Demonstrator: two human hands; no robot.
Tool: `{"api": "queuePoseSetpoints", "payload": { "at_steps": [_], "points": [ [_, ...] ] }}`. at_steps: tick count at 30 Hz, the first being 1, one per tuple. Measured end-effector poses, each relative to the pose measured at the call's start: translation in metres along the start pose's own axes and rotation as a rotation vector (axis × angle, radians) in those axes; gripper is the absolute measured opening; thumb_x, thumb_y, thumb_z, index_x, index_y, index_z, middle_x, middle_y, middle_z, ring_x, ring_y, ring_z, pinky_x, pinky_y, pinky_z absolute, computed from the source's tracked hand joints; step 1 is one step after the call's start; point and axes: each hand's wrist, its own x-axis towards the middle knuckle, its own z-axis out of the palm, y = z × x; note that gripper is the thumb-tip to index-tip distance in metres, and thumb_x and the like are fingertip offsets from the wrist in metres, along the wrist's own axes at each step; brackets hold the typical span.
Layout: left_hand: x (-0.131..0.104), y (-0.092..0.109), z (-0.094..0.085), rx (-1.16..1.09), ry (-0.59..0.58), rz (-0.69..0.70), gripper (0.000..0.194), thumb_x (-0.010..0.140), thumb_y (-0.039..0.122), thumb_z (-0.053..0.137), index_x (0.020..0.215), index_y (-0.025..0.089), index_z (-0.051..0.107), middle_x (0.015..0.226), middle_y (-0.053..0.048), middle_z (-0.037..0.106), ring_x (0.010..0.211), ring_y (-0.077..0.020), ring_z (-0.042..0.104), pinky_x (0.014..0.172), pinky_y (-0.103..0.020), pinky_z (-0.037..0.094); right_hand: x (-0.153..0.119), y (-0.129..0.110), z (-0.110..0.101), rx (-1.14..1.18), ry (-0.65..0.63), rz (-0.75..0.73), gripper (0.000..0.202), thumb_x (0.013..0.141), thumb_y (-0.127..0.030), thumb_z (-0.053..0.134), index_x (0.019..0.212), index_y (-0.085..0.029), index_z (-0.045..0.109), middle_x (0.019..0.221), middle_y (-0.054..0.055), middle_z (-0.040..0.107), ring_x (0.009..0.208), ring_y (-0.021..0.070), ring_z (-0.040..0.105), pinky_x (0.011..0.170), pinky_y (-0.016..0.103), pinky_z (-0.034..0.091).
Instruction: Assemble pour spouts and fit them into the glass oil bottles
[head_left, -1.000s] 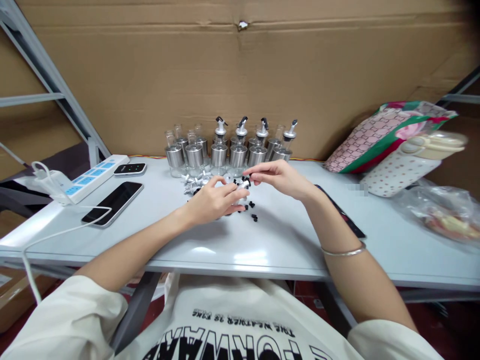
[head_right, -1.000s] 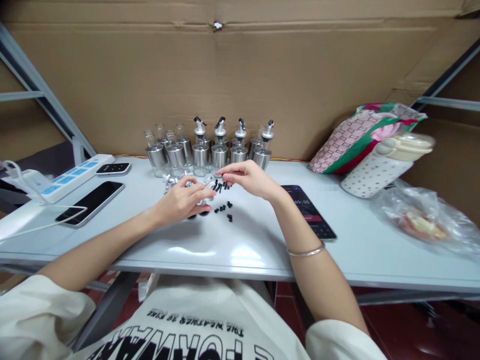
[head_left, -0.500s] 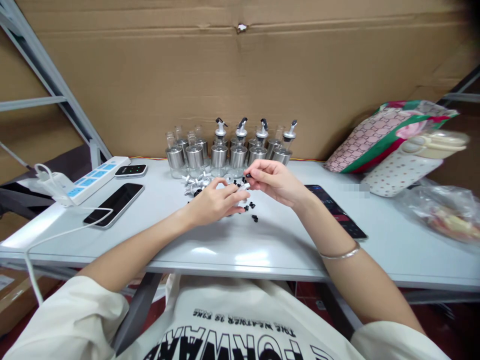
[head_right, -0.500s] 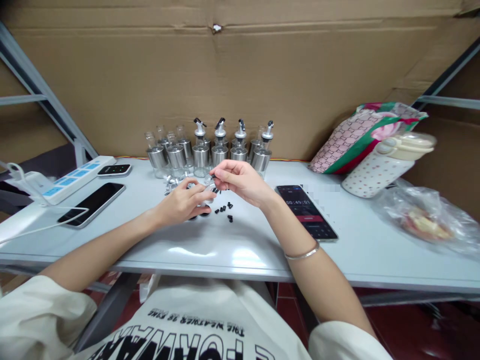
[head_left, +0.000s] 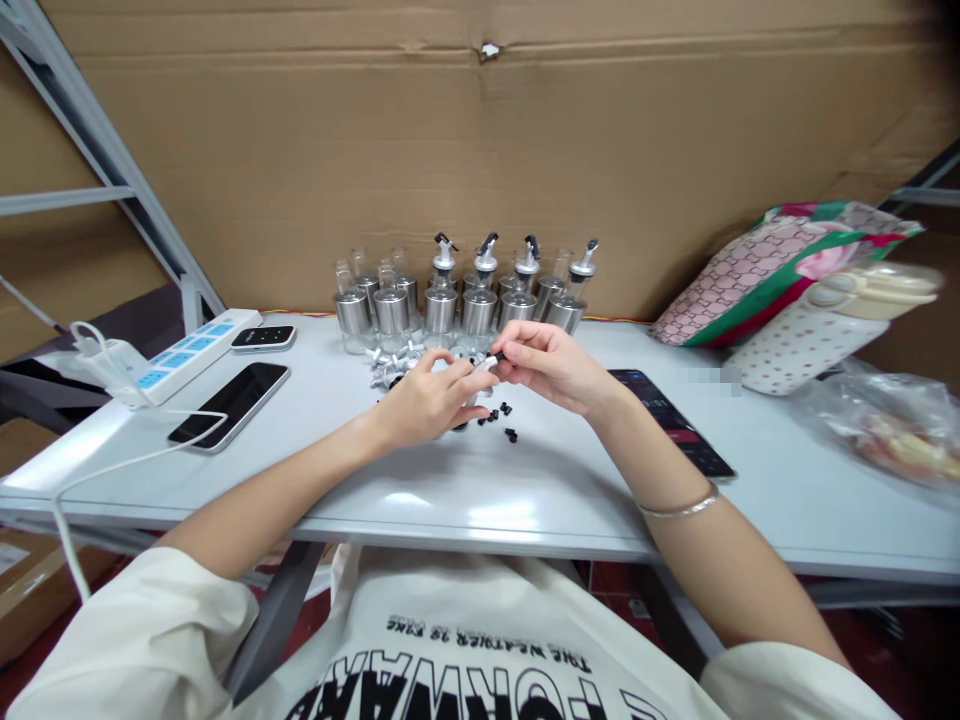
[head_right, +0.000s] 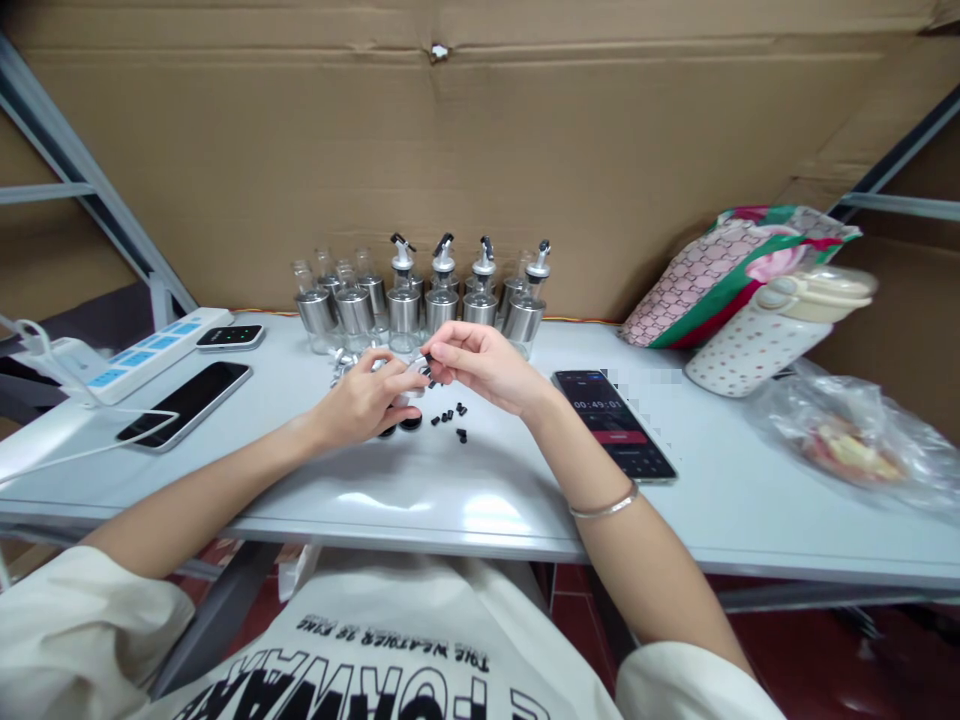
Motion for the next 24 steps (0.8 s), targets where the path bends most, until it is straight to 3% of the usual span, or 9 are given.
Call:
{"api": "queuePoseSetpoints", "payload": {
  "at_steps": [9, 18, 24],
  "points": [
    [-0.005, 0.0, 0.004, -0.111, -0.056, -0.047, 0.018, 0.099, 0.027, 0.035, 0.114, 0.018, 0.036, 0.094, -0.007, 0.062, 0.079, -0.0175, 0.058, 0.074, -0.031, 0.043, 0.001, 0.001, 0.003, 0.025, 0.02, 0.037, 0.027, 0.069, -0.034, 0.081, 0.076, -0.017, 0.062, 0.064, -0.003, 0.061, 0.058, 0.0076, 0.053, 0.058, 0.02, 0.044],
    [-0.008, 0.001, 0.006, -0.138, -0.044, -0.057, 0.024, 0.1, 0.033, 0.029, 0.119, 0.019, 0.032, 0.093, -0.007, 0.061, 0.077, -0.017, 0.059, 0.072, -0.03, 0.048, 0.0, 0.011, 0.002, 0.065, -0.137, 0.121, 0.046, 0.077, -0.05, 0.07, 0.108, -0.016, 0.066, 0.072, 0.0, 0.06, 0.063, 0.0097, 0.051, 0.064, 0.025, 0.045],
    [-0.01, 0.001, 0.007, -0.099, -0.108, -0.048, 0.024, 0.1, 0.035, 0.029, 0.117, 0.02, 0.034, 0.102, -0.009, 0.061, 0.072, -0.0155, 0.06, 0.069, -0.03, 0.049, 0.001, 0.008, 0.005, 0.124, -0.158, 0.148, 0.037, 0.072, -0.047, 0.075, 0.092, -0.017, 0.067, 0.064, -0.003, 0.05, 0.061, 0.0097, 0.045, 0.061, 0.023, 0.043]
  ]
}}
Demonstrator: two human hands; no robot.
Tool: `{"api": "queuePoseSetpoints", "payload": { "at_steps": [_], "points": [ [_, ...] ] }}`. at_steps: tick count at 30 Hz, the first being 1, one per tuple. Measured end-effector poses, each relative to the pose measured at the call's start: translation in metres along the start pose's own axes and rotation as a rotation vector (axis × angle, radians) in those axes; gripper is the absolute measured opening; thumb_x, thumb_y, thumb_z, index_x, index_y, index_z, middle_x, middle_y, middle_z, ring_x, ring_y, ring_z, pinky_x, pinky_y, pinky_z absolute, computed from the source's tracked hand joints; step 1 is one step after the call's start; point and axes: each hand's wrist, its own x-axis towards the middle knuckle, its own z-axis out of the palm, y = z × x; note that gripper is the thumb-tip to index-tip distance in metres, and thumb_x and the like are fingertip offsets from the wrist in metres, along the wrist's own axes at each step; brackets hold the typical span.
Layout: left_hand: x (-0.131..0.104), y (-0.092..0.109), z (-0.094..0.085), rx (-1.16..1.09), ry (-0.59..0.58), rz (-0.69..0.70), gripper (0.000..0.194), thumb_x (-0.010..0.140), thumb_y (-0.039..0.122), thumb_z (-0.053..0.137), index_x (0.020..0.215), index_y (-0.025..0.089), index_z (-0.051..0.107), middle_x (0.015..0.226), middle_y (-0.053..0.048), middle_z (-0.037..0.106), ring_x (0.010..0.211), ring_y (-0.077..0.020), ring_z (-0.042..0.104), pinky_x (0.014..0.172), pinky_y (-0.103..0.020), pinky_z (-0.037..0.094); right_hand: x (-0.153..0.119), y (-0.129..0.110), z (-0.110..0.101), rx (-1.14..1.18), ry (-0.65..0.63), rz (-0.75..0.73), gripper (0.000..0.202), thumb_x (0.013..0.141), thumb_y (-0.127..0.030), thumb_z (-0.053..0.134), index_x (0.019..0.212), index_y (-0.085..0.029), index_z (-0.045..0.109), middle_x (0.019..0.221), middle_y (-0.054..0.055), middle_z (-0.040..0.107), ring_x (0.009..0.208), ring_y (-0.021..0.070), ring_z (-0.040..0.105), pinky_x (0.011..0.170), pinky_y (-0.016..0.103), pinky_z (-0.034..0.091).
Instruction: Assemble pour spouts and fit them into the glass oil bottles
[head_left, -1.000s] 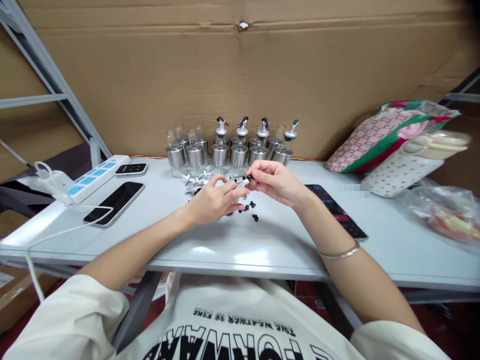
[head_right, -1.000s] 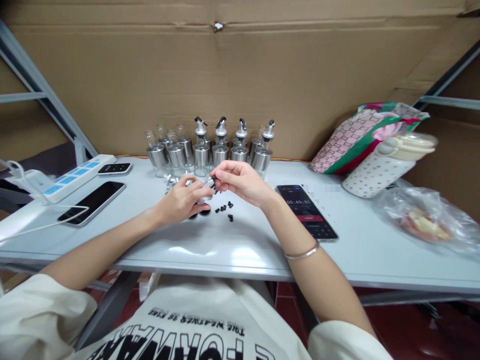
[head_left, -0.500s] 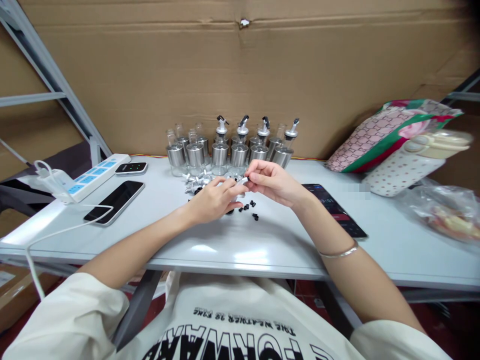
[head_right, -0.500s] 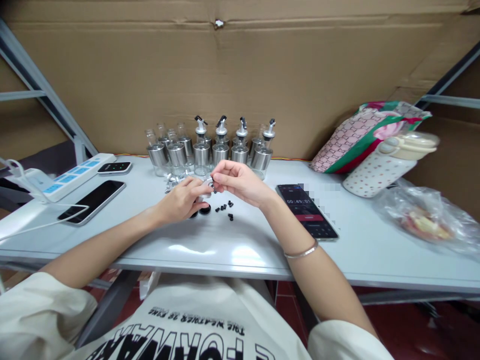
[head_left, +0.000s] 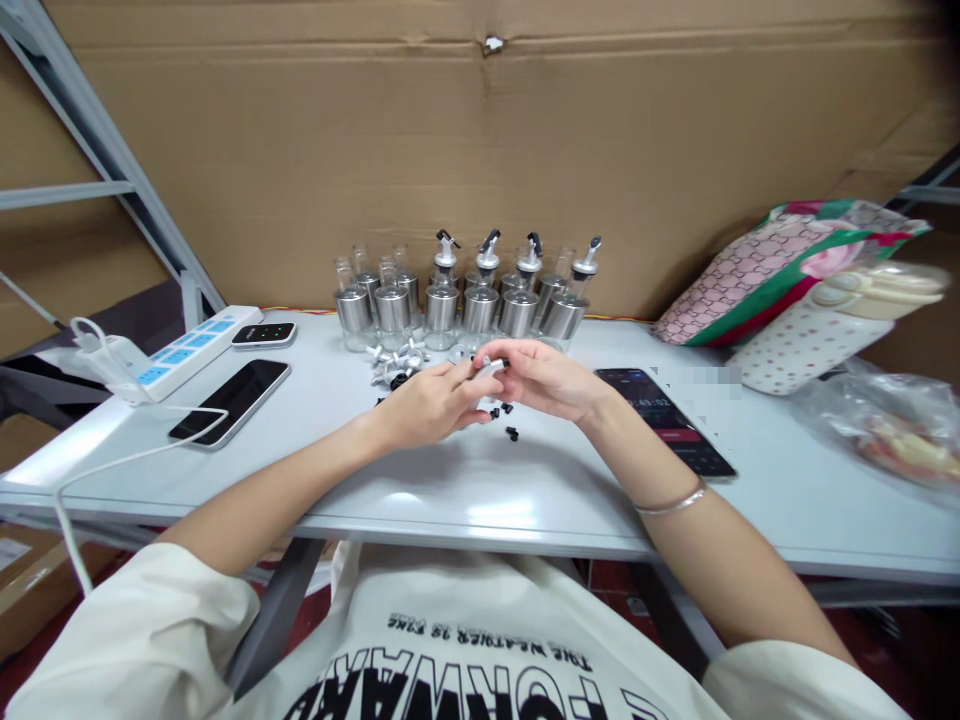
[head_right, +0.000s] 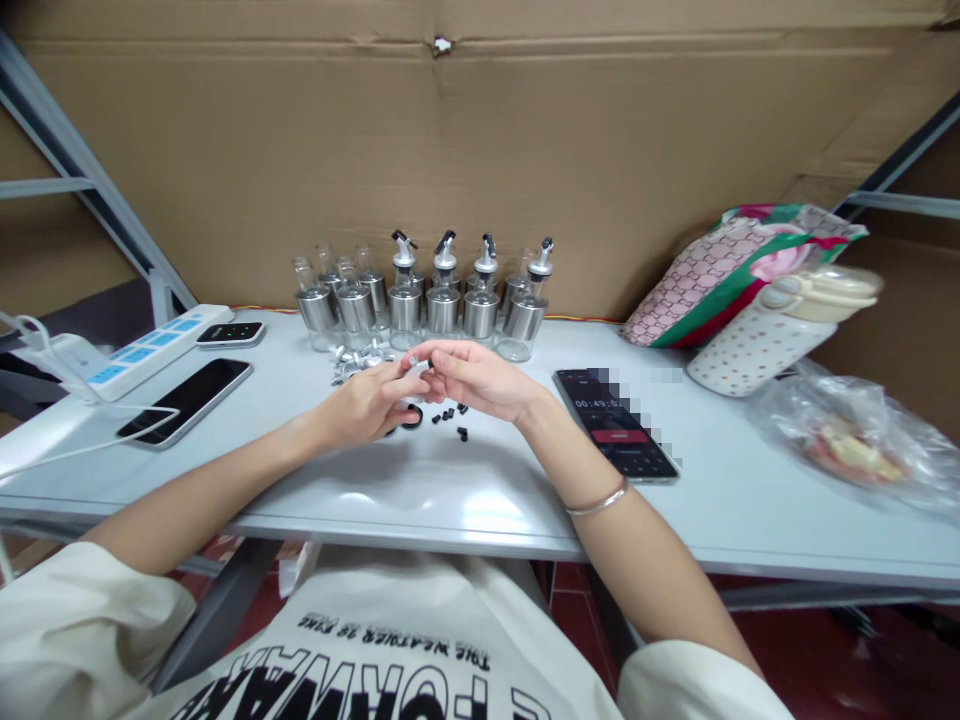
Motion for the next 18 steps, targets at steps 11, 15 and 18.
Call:
{"api": "queuePoseSetpoints", "payload": {
  "at_steps": [11, 15, 18],
  "points": [
    [0.001, -0.001, -0.003, -0.098, -0.047, -0.042, 0.024, 0.098, 0.029, 0.035, 0.12, 0.021, 0.032, 0.099, -0.008, 0.057, 0.072, -0.0151, 0.059, 0.067, -0.029, 0.05, 0.001, -0.001, 0.003, -0.009, 0.031, -0.02, 0.033, 0.072, -0.044, 0.076, 0.088, -0.017, 0.066, 0.061, -0.005, 0.043, 0.056, 0.0082, 0.039, 0.058, 0.022, 0.043],
    [-0.003, -0.007, -0.002, -0.186, 0.023, -0.134, 0.043, 0.095, 0.032, 0.045, 0.127, 0.022, 0.019, 0.117, -0.014, 0.047, 0.075, -0.0129, 0.059, 0.066, -0.03, 0.052, 0.005, -0.005, 0.004, 0.068, 0.22, -0.077, 0.033, 0.074, -0.047, 0.074, 0.086, -0.018, 0.063, 0.055, -0.008, 0.033, 0.051, 0.0079, 0.036, 0.061, 0.024, 0.045],
    [-0.004, -0.008, -0.002, -0.184, -0.091, -0.17, 0.054, 0.089, 0.036, 0.053, 0.128, 0.019, 0.019, 0.129, -0.02, 0.038, 0.077, -0.0137, 0.059, 0.069, -0.033, 0.052, 0.007, -0.012, 0.001, 0.102, 0.371, -0.147, 0.032, 0.081, -0.05, 0.066, 0.078, -0.019, 0.059, 0.053, -0.009, 0.024, 0.047, 0.0078, 0.031, 0.059, 0.023, 0.045]
  ]
}}
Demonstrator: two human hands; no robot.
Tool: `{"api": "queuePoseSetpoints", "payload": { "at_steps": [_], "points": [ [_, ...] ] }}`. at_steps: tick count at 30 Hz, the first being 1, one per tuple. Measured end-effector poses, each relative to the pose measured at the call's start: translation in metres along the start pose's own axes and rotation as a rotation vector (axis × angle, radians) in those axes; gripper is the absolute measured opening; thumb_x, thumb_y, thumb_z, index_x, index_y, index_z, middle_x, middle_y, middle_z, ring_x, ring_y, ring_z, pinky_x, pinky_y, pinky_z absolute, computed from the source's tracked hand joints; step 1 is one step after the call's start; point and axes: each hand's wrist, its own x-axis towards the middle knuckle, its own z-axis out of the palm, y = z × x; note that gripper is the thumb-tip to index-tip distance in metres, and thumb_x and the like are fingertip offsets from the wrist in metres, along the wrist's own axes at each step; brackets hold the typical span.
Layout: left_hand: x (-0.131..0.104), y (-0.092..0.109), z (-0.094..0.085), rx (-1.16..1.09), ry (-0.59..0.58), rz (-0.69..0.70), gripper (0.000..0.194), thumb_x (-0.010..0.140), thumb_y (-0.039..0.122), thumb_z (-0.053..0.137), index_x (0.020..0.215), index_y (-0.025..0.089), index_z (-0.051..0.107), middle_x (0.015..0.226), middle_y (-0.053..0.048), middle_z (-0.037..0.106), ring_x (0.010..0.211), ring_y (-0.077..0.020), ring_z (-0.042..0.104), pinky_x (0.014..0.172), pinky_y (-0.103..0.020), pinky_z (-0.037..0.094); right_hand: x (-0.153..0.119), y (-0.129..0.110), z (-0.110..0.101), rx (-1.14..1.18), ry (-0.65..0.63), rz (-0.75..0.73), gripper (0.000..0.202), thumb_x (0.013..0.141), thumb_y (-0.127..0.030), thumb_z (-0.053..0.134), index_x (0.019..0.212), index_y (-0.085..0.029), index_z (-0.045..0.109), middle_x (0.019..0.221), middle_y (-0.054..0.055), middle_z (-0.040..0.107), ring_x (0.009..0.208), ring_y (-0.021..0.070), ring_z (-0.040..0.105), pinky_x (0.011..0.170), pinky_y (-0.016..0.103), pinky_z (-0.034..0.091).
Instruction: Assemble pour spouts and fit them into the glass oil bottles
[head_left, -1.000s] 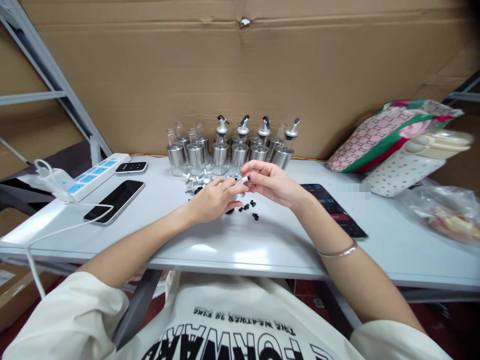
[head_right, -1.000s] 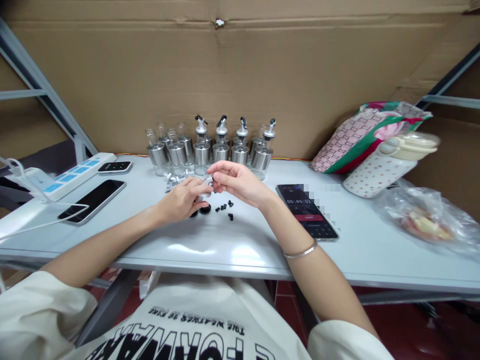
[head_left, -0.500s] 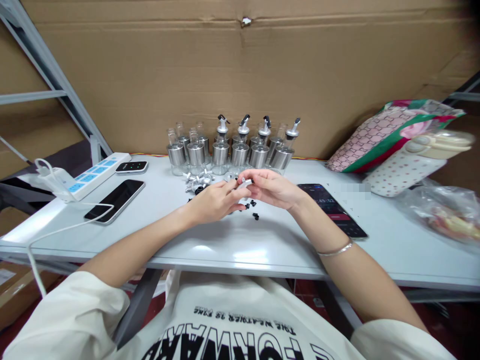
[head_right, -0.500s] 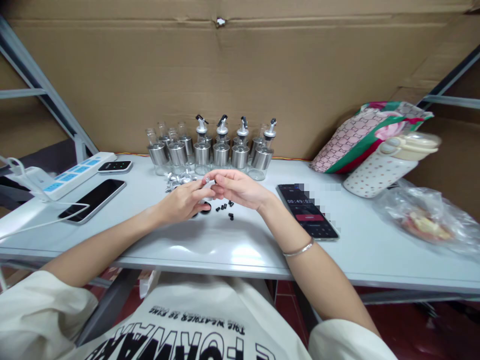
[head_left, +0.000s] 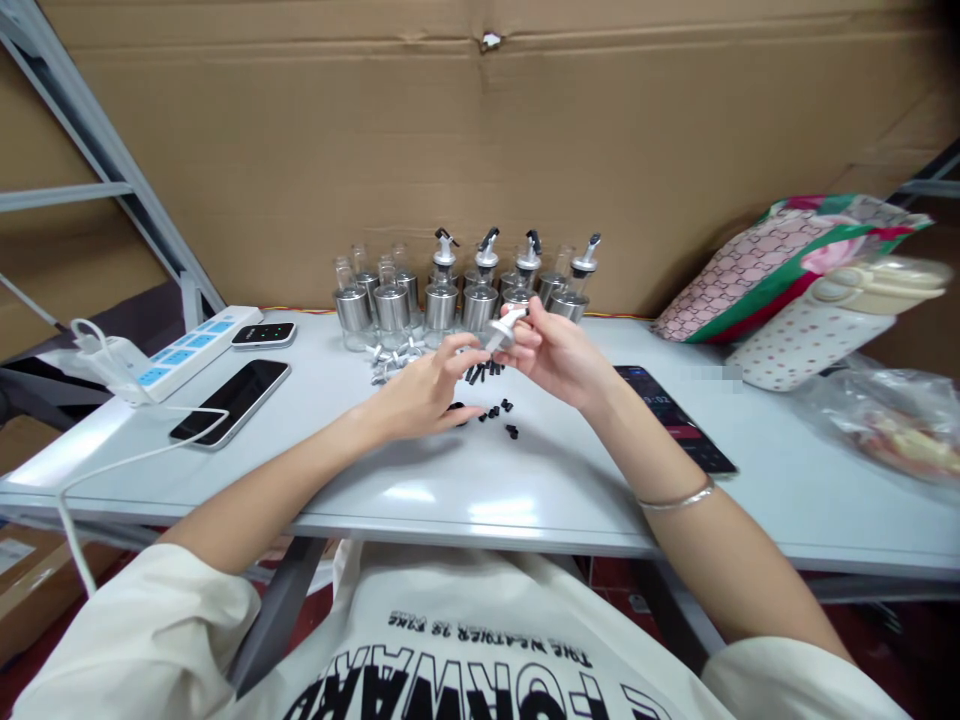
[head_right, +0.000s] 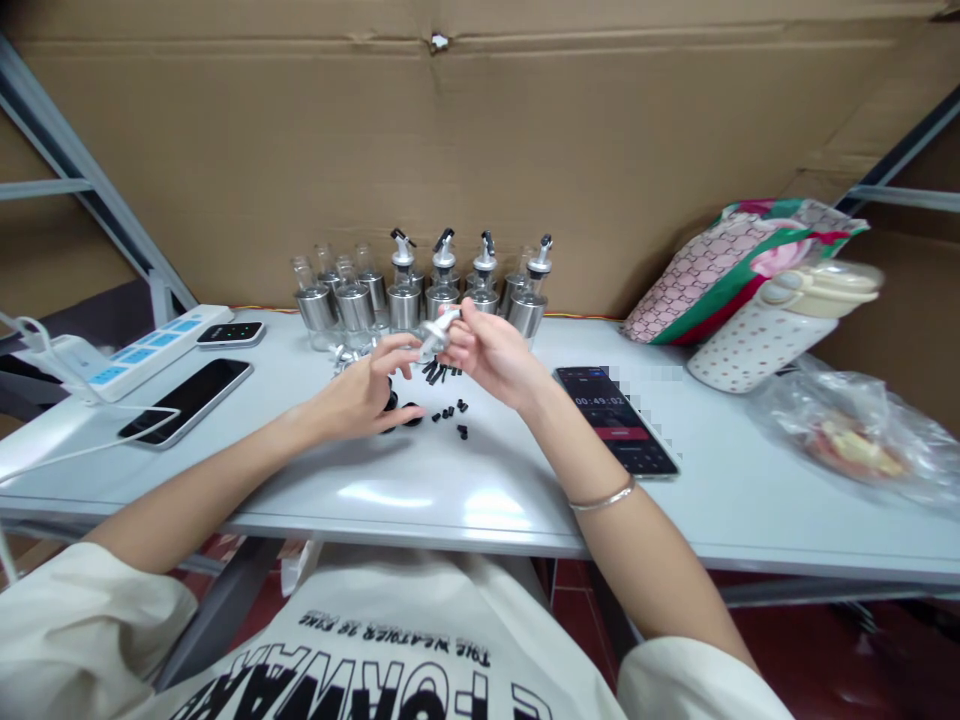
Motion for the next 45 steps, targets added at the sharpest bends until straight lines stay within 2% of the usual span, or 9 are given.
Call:
{"api": "queuePoseSetpoints", "payload": {
  "at_steps": [5, 7, 14, 27, 32, 36, 39, 42, 45],
  "points": [
    [0.0024, 0.0064, -0.0024, 0.102, -0.442, -0.052, 0.038, 0.085, 0.034, 0.059, 0.116, 0.017, 0.045, 0.112, -0.011, 0.056, 0.078, -0.0174, 0.06, 0.071, -0.03, 0.045, 0.0036, -0.0072, -0.0062, -0.043, 0.116, -0.076, 0.04, 0.083, -0.057, 0.06, 0.068, -0.021, 0.051, 0.052, -0.009, 0.021, 0.043, 0.0081, 0.026, 0.056, 0.023, 0.045],
    [0.0026, 0.0078, -0.0017, 0.113, -0.513, -0.05, 0.023, 0.087, 0.028, 0.056, 0.107, 0.016, 0.052, 0.101, -0.008, 0.061, 0.084, -0.0187, 0.06, 0.074, -0.029, 0.043, 0.0038, -0.0068, -0.0073, -0.039, 0.09, -0.094, 0.042, 0.081, -0.058, 0.061, 0.066, -0.021, 0.049, 0.051, -0.009, 0.022, 0.043, 0.0075, 0.028, 0.056, 0.022, 0.046],
    [0.0005, 0.0066, 0.001, 0.133, -0.525, -0.072, 0.016, 0.088, 0.026, 0.053, 0.1, 0.016, 0.056, 0.096, -0.007, 0.065, 0.085, -0.0184, 0.06, 0.075, -0.028, 0.037, 0.0037, -0.0032, -0.0073, -0.025, 0.045, -0.093, 0.038, 0.079, -0.059, 0.063, 0.081, -0.022, 0.057, 0.051, -0.009, 0.026, 0.043, 0.0064, 0.032, 0.054, 0.021, 0.045],
    [0.0009, 0.0063, 0.0005, 0.147, -0.586, -0.069, 0.016, 0.093, 0.03, 0.051, 0.1, 0.018, 0.059, 0.096, -0.005, 0.065, 0.083, -0.0175, 0.06, 0.079, -0.03, 0.032, 0.0047, -0.0032, -0.0092, 0.051, 0.107, -0.059, 0.035, 0.078, -0.052, 0.069, 0.079, -0.02, 0.057, 0.051, -0.01, 0.028, 0.043, 0.0061, 0.032, 0.052, 0.021, 0.044],
    [0.0004, 0.0026, 0.0025, 0.13, -0.505, -0.044, 0.017, 0.094, 0.031, 0.05, 0.097, 0.016, 0.058, 0.093, -0.004, 0.066, 0.081, -0.0163, 0.06, 0.076, -0.028, 0.034, 0.0048, -0.0036, -0.0095, 0.034, 0.106, -0.072, 0.035, 0.079, -0.054, 0.067, 0.081, -0.02, 0.057, 0.051, -0.01, 0.028, 0.042, 0.0061, 0.032, 0.051, 0.021, 0.044],
    [0.0038, 0.0026, -0.0022, 0.121, -0.236, -0.033, 0.019, 0.095, 0.03, 0.047, 0.098, 0.014, 0.057, 0.096, -0.006, 0.065, 0.086, -0.018, 0.061, 0.075, -0.028, 0.038, 0.0044, -0.0043, -0.0087, 0.053, 0.121, -0.065, 0.032, 0.078, -0.049, 0.071, 0.08, -0.02, 0.057, 0.052, -0.01, 0.027, 0.043, 0.0054, 0.032, 0.051, 0.02, 0.043],
    [0.0057, 0.0043, -0.0058, 0.053, -0.024, -0.09, 0.022, 0.096, 0.033, 0.046, 0.097, 0.014, 0.057, 0.092, -0.006, 0.065, 0.08, -0.0159, 0.062, 0.073, -0.028, 0.044, 0.0044, -0.0036, -0.008, 0.043, 0.107, -0.064, 0.031, 0.078, -0.048, 0.071, 0.079, -0.02, 0.057, 0.052, -0.009, 0.026, 0.044, 0.0061, 0.033, 0.053, 0.021, 0.043],
    [0.0057, 0.0048, -0.0056, -0.053, 0.113, -0.112, 0.019, 0.096, 0.029, 0.045, 0.099, 0.015, 0.058, 0.091, -0.006, 0.066, 0.078, -0.013, 0.064, 0.072, -0.025, 0.05, 0.0044, -0.0019, -0.0082, 0.021, 0.078, -0.067, 0.028, 0.078, -0.045, 0.071, 0.081, -0.02, 0.058, 0.053, -0.009, 0.028, 0.046, 0.007, 0.036, 0.054, 0.023, 0.043],
    [0.0039, 0.0022, -0.003, -0.056, 0.205, -0.058, 0.02, 0.096, 0.021, 0.043, 0.109, 0.015, 0.057, 0.106, -0.01, 0.066, 0.096, -0.0147, 0.065, 0.085, -0.027, 0.053, 0.0036, 0.0003, -0.0088, -0.001, 0.053, -0.062, 0.026, 0.075, -0.038, 0.075, 0.084, -0.019, 0.058, 0.057, -0.008, 0.04, 0.053, 0.0075, 0.044, 0.059, 0.023, 0.044]
  ]
}}
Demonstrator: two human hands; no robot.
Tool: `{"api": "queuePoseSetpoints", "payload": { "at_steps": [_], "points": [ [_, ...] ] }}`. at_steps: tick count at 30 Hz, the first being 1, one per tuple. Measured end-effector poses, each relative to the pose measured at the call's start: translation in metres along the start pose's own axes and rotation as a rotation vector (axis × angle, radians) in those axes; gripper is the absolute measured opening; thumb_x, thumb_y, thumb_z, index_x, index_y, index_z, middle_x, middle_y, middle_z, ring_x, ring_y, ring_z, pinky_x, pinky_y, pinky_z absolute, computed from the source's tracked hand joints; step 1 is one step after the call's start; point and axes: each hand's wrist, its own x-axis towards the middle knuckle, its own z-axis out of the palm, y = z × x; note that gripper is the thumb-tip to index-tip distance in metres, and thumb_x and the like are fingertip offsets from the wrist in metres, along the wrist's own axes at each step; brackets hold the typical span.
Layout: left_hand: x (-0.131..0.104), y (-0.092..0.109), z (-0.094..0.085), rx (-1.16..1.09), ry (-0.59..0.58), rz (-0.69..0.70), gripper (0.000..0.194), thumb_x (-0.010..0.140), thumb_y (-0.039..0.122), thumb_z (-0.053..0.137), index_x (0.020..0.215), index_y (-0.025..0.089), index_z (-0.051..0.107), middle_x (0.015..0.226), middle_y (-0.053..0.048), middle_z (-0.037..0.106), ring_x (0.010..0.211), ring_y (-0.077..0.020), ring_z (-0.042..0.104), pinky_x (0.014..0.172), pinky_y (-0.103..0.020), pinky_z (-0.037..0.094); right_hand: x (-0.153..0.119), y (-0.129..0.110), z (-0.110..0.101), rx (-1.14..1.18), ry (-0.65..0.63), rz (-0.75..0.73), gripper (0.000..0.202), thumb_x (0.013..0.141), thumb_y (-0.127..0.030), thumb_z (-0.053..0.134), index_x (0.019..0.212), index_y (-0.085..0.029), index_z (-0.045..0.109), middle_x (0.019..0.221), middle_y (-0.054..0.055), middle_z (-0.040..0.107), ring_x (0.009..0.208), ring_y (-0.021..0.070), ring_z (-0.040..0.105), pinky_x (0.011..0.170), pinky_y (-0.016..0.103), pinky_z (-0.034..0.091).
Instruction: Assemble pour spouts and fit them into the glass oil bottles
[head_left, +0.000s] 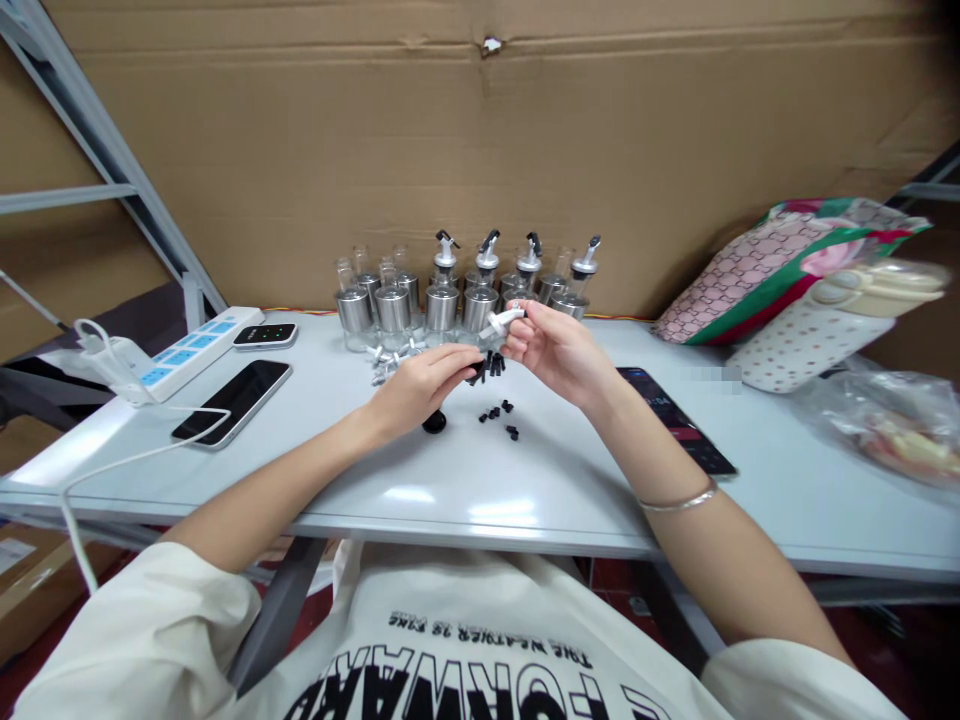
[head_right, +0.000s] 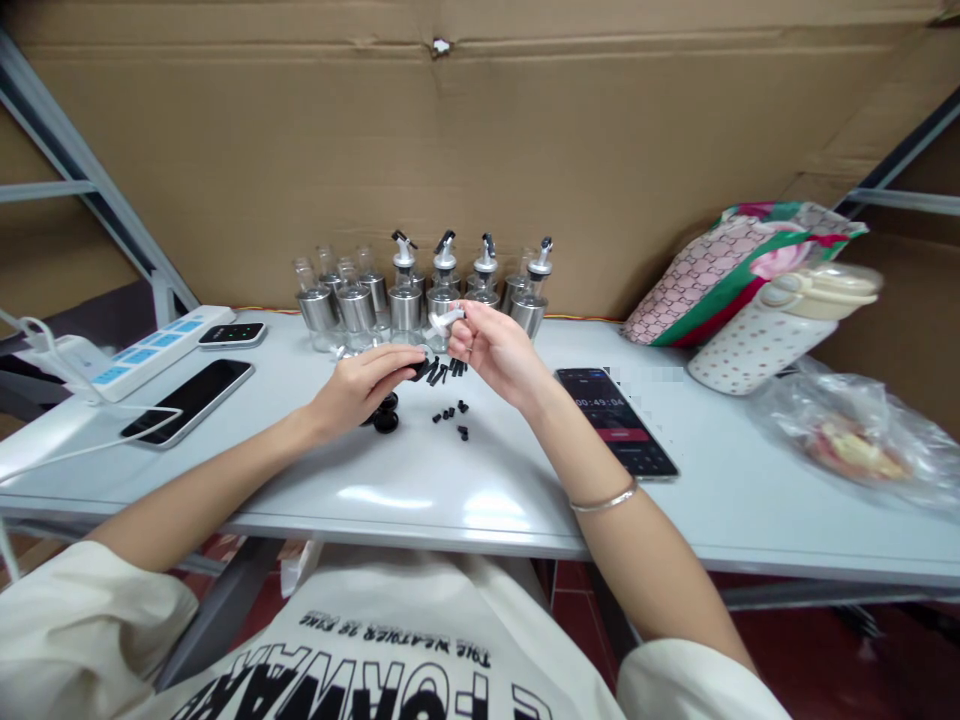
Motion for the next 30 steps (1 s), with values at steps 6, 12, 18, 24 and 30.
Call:
{"api": "queuePoseSetpoints", "payload": {
  "at_steps": [6, 12, 18, 24, 30],
  "points": [
    [-0.004, -0.003, -0.001, 0.086, 0.037, 0.109, 0.034, 0.095, 0.008, 0.033, 0.12, 0.019, 0.053, 0.125, -0.012, 0.059, 0.114, -0.0164, 0.058, 0.091, -0.029, 0.052, -0.004, 0.006, 0.002, -0.15, -0.019, 0.026, 0.032, 0.068, -0.031, 0.079, 0.089, -0.021, 0.057, 0.067, -0.005, 0.06, 0.065, 0.0093, 0.057, 0.071, 0.026, 0.049],
    [-0.001, 0.004, -0.003, 0.18, 0.116, 0.171, 0.021, 0.092, 0.011, 0.046, 0.109, 0.019, 0.056, 0.105, -0.009, 0.066, 0.092, -0.0149, 0.065, 0.079, -0.026, 0.052, -0.003, 0.012, 0.002, -0.224, -0.039, 0.048, 0.038, 0.062, -0.029, 0.082, 0.089, -0.022, 0.056, 0.076, -0.005, 0.065, 0.066, 0.0092, 0.06, 0.066, 0.024, 0.049],
    [0.003, 0.006, -0.003, 0.247, 0.176, 0.219, 0.014, 0.089, 0.012, 0.053, 0.101, 0.018, 0.055, 0.097, -0.007, 0.069, 0.085, -0.0143, 0.066, 0.075, -0.025, 0.051, -0.004, 0.011, 0.002, -0.245, -0.056, 0.051, 0.04, 0.061, -0.029, 0.083, 0.089, -0.022, 0.056, 0.075, -0.005, 0.064, 0.066, 0.0099, 0.058, 0.065, 0.025, 0.047],
    [0.003, 0.003, -0.001, 0.241, 0.167, 0.221, 0.01, 0.09, 0.014, 0.053, 0.099, 0.018, 0.055, 0.096, -0.006, 0.07, 0.086, -0.0141, 0.067, 0.074, -0.025, 0.052, -0.005, 0.01, 0.005, -0.265, -0.079, 0.015, 0.041, 0.06, -0.027, 0.084, 0.09, -0.022, 0.056, 0.077, -0.004, 0.063, 0.066, 0.0098, 0.055, 0.068, 0.026, 0.045],
    [0.002, 0.002, -0.001, 0.118, 0.127, 0.172, 0.014, 0.093, 0.017, 0.047, 0.107, 0.018, 0.053, 0.104, -0.009, 0.066, 0.096, -0.0148, 0.065, 0.082, -0.027, 0.054, -0.004, 0.01, 0.004, -0.246, -0.078, -0.02, 0.041, 0.06, -0.026, 0.083, 0.091, -0.022, 0.056, 0.074, -0.005, 0.06, 0.065, 0.0093, 0.053, 0.067, 0.025, 0.043]
  ]
}}
